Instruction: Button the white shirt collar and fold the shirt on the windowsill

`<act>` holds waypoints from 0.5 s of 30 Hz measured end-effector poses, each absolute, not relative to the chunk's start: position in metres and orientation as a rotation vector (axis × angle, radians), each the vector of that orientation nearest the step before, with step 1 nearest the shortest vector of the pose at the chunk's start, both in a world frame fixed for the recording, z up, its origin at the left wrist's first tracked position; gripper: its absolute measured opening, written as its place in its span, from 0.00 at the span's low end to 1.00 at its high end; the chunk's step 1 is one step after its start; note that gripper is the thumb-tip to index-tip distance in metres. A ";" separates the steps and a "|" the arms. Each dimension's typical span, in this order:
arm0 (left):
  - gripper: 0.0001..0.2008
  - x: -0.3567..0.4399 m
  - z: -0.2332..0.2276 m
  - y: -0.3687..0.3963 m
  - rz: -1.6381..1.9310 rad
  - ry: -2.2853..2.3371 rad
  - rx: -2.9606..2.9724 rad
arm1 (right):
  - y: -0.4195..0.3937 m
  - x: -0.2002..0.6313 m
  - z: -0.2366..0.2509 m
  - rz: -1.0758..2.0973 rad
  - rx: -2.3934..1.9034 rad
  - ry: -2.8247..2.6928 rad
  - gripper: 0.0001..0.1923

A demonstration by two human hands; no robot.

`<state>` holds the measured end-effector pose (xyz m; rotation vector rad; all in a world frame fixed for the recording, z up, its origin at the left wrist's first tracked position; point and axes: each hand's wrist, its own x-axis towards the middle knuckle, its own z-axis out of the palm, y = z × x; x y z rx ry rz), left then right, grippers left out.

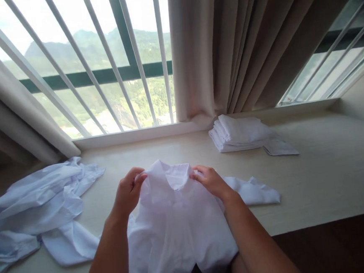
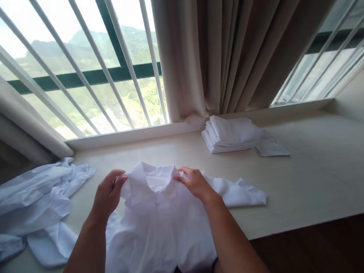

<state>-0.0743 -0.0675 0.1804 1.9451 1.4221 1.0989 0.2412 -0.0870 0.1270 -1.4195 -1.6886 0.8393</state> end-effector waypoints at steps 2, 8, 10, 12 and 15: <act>0.18 -0.086 0.201 -0.080 0.960 1.381 2.052 | -0.105 0.247 0.150 0.832 -1.450 -1.829 0.16; 0.19 -0.115 0.279 -0.108 0.600 1.326 2.188 | -0.150 0.261 0.240 0.632 -1.268 -1.778 0.16; 0.21 -0.118 0.324 -0.119 0.627 1.385 2.229 | -0.163 0.260 0.285 0.465 -1.232 -1.806 0.15; 0.23 -0.120 0.374 -0.134 0.815 1.420 2.239 | -0.177 0.257 0.334 0.219 -1.193 -1.817 0.15; 0.20 -0.118 0.431 -0.156 1.048 1.358 2.176 | -0.197 0.255 0.391 -0.106 -1.133 -1.691 0.18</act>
